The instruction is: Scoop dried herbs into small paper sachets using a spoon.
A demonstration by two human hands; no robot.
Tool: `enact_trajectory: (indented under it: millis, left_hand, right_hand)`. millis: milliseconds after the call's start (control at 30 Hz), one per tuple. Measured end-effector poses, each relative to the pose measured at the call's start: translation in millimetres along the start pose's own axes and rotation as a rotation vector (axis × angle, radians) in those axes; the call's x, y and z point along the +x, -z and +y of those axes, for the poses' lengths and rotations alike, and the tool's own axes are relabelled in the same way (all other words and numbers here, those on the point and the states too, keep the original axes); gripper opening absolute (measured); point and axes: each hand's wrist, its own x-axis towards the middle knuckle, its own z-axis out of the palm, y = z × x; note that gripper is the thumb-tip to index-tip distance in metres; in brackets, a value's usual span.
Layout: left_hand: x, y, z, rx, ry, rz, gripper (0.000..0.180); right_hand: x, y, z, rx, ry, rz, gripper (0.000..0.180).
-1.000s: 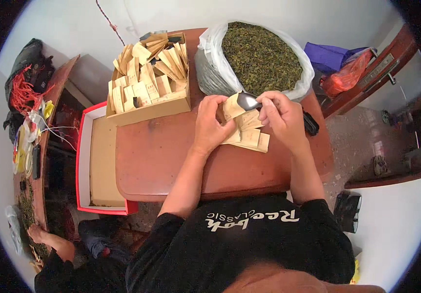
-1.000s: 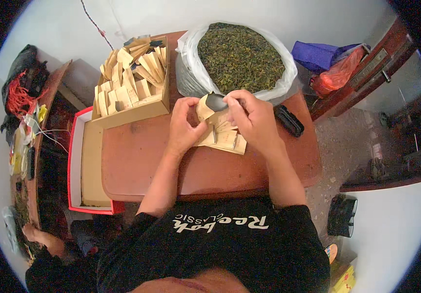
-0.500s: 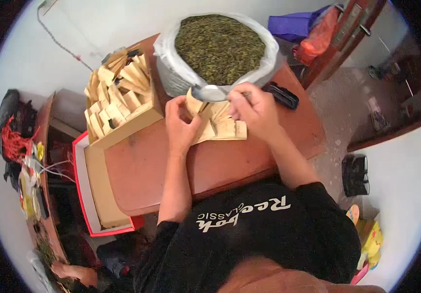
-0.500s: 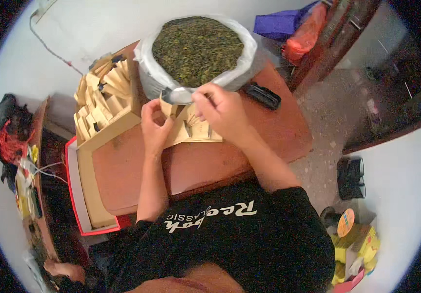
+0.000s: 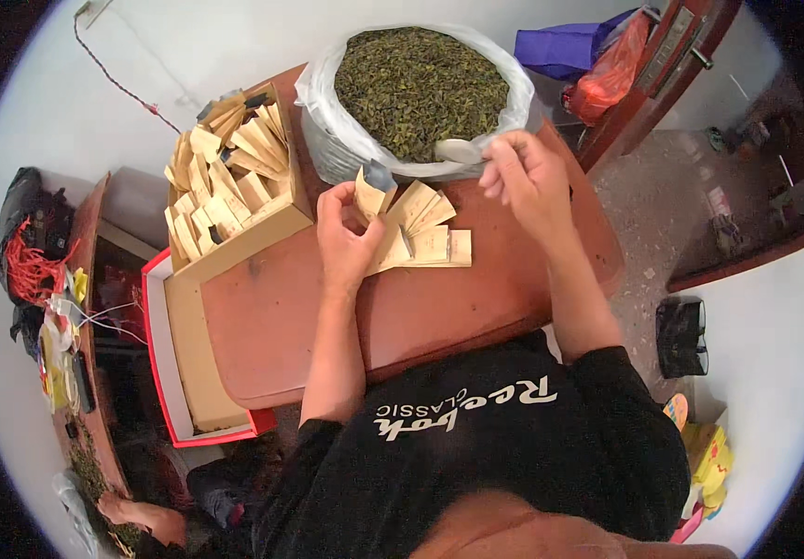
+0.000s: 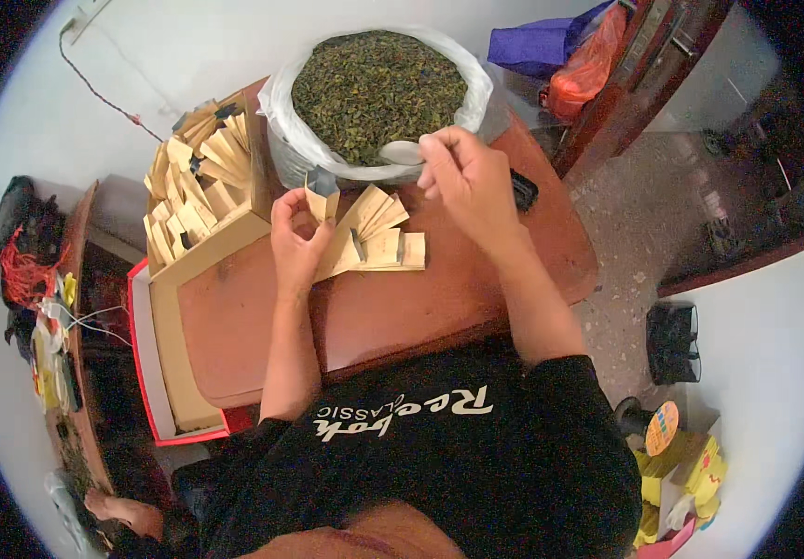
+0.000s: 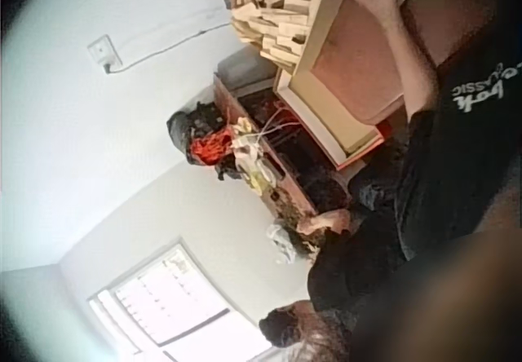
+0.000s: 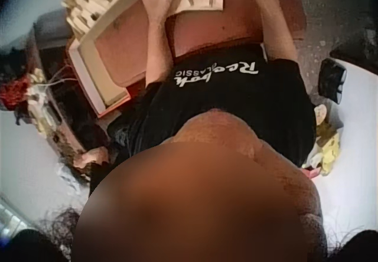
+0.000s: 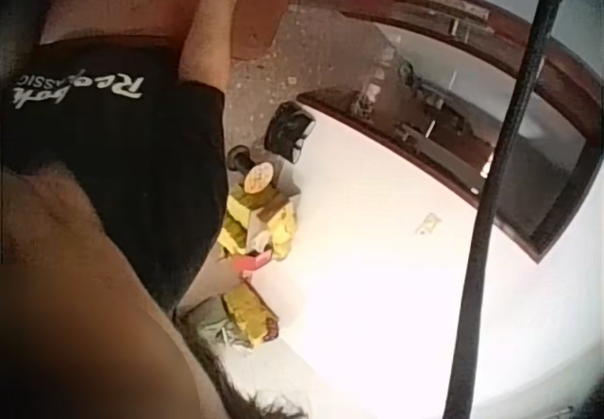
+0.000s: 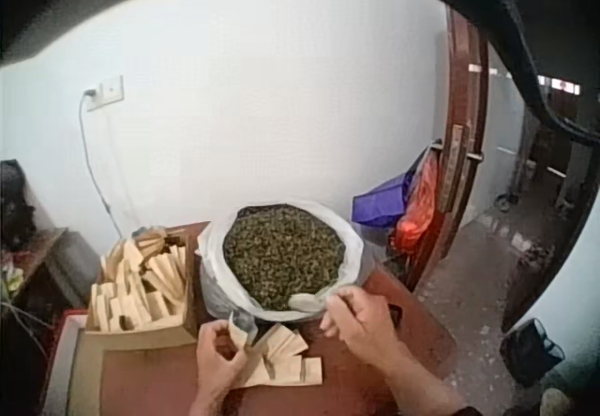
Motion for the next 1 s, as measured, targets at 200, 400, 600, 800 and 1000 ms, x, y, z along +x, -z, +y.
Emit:
enact_trajectory:
  millis: [200,400,600,800,1000]
  left_hand:
    - [2,-4,14,-0.095,0.008,0.043,0.045]
    - [15,-17,37,0.001,0.017,0.007,0.045]
    - [25,-28,33,0.132,-0.036,0.083,0.043]
    - [23,-34,34,0.216,-0.076,0.098,0.044]
    - [23,-33,28,0.265,-0.132,0.122,0.046]
  right_hand:
    - [26,11,-11,-0.322,-0.024,-0.091,0.029]
    - [45,-5,13,-0.354,-0.093,-0.058,0.032]
    - [49,-30,47,-0.169,-0.06,0.037,0.029]
    - [52,-17,56,-0.036,-0.158,0.067,0.025]
    - [58,-4,47,0.131,-0.192,0.04,0.025]
